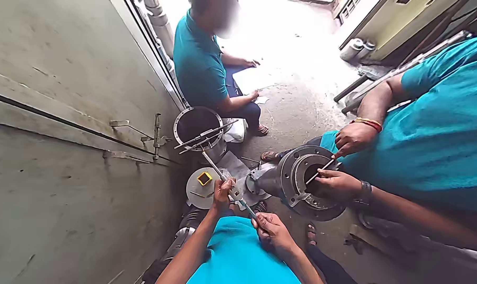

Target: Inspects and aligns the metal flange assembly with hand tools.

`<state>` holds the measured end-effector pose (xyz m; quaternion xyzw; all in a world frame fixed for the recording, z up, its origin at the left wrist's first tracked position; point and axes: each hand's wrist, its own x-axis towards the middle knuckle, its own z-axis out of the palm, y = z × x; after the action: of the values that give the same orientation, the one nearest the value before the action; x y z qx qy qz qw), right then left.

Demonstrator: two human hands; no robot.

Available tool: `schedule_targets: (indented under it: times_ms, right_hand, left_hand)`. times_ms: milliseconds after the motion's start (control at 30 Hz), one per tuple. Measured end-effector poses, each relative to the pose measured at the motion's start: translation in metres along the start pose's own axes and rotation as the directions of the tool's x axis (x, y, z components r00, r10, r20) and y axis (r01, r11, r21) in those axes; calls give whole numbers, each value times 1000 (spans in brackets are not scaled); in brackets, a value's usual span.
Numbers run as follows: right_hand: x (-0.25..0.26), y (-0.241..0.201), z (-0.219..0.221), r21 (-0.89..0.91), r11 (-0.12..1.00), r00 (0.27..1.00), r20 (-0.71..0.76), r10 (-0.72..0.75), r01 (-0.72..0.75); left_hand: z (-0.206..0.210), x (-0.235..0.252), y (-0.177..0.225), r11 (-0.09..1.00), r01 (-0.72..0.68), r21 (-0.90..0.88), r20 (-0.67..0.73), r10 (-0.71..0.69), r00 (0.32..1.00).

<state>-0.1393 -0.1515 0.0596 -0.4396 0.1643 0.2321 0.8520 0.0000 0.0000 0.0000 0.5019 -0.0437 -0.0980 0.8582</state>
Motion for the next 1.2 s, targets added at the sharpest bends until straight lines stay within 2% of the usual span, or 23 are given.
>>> schedule_targets:
  times_ms: [67, 100, 133, 200, 233, 267, 300, 333, 367, 433, 467, 500, 533, 567, 633, 667, 700, 733, 767, 867, 967, 1067, 1200]
  right_hand:
    - [4, -8, 5, -17, 1000, 1000, -17, -20, 20]
    - [6, -9, 6, -156, 984, 992, -77, -96, 83]
    - [9, -8, 5, -403, 906, 969, -142, -203, 131]
    - [15, -4, 5, -879, 474, 862, -206, -464, 45]
    - [17, 0, 6, -965, 261, 793, -174, -584, -20]
    - [18, 2, 5, -991, 118, 739, -128, -661, -66]
    - [18, 3, 4, -995, 57, 711, -100, -696, -85]
    - [16, 1, 4, -993, 99, 723, -119, -681, -70]
    - [14, -2, 5, -964, 265, 776, -188, -602, -28]
    - [12, -11, 6, -704, 709, 917, -256, -305, 39]
    - [13, -12, 6, -560, 827, 949, -232, -215, 50]
    - [15, -10, 7, -493, 868, 958, -220, -187, 56]
    - [17, -8, 8, -531, 845, 948, -232, -217, 63]
    - [18, -5, 10, -659, 749, 920, -254, -298, 61]
    - [21, -2, 10, -928, 373, 832, -222, -509, -20]
    - [23, 0, 9, -979, 188, 791, -172, -588, -73]
    - [24, 0, 7, -990, 75, 764, -137, -630, -115]
    - [24, -1, 6, -990, 51, 762, -134, -633, -132]
    - [22, -5, 6, -984, 120, 791, -175, -587, -128]
    - [19, -14, 3, -832, 544, 898, -316, -306, -107]
    - [25, -2, -3, -591, 807, 946, -270, -178, -16]
    - [29, 2, -7, -593, 805, 956, -216, -197, 32]
    - [32, -1, -15, -713, 695, 951, -145, -273, 91]
  left_hand:
    - [-1, 8, -1, 999, -41, -27, 41, 42, 998]
    - [0, 9, 1, 998, -53, 45, 6, 53, 999]
    - [1, 9, 4, 983, -51, 176, -45, 59, 997]
    - [5, 11, 6, 903, 16, 429, -174, 64, 983]
    - [8, 9, 4, 874, 53, 482, -217, 60, 974]
    - [10, 7, 1, 862, 74, 501, -240, 57, 969]
    - [12, 4, -1, 865, 79, 496, -246, 53, 968]
    - [12, 2, -2, 879, 74, 471, -240, 47, 970]
    - [11, 0, -3, 902, 55, 427, -227, 48, 973]
    - [7, -2, -1, 948, 3, 318, -182, 58, 982]
    - [5, -2, 0, 960, -12, 280, -168, 61, 984]
    - [4, -1, 3, 962, -20, 274, -164, 67, 984]
    - [3, 1, 5, 952, -20, 305, -172, 75, 982]
    - [3, 3, 6, 934, -14, 357, -179, 83, 980]
    - [4, 7, 7, 884, 17, 466, -207, 91, 974]
    - [4, 7, 5, 864, 32, 503, -218, 91, 972]
    - [4, 6, 3, 852, 38, 523, -220, 91, 971]
    - [3, 3, 0, 852, 41, 521, -218, 87, 972]
    - [2, 1, -3, 864, 36, 502, -214, 84, 973]
    - [-1, -4, -6, 928, -13, 374, -187, 89, 978]
    - [-8, -8, 3, 968, -4, 250, -184, 51, 982]
    - [-14, -4, 9, 974, 13, 227, -154, 23, 988]
    - [-18, 0, 6, 883, -83, 461, 40, 72, 997]
